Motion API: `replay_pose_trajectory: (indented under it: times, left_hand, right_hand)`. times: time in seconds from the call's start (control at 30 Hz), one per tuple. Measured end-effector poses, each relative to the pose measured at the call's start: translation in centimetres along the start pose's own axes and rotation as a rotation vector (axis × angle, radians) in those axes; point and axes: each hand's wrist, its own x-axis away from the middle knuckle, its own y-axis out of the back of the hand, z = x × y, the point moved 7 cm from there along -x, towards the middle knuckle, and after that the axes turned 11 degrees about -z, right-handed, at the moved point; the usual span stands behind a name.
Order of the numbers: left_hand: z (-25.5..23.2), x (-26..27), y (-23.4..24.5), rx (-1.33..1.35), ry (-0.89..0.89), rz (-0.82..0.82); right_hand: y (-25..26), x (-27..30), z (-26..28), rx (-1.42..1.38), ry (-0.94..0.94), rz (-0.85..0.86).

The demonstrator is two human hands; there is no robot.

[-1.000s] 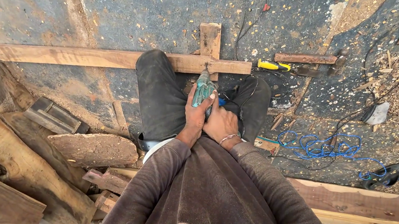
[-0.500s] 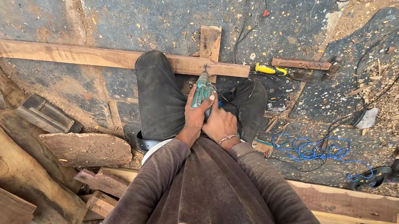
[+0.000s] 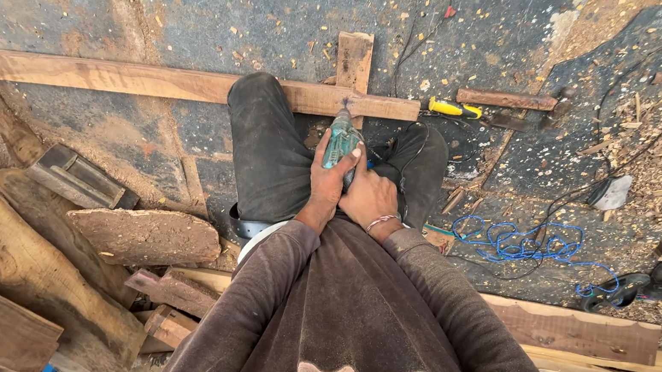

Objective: Drilling holes into a wooden board while holding it between the legs in a workshop setting.

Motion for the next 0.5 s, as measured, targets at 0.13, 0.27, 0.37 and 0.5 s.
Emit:
replay_pose_trajectory:
  times: [0.13, 0.27, 0.37, 0.5]
  left_hand:
    - [1.0, -0.8, 0.3, 0.071, -0.014, 0.011]
    - [0.7, -0.6, 0.3, 0.036, -0.025, 0.026]
    - [1.3, -1.2, 0.4, 0.083, -0.021, 0.042]
    - [1.5, -1.4, 0.3, 0.105, -0.043, 0.045]
  right_hand:
    - [-0.8, 0.0, -0.3, -0.014, 0.004, -0.011]
    - [-0.9, 0.0, -0.4, 0.007, -0.003, -0.005]
    - [-1.0, 0.1, -0.4, 0.015, -0.005, 0.004]
    - [-0.4, 0.1, 0.1, -0.015, -0.004, -0.007]
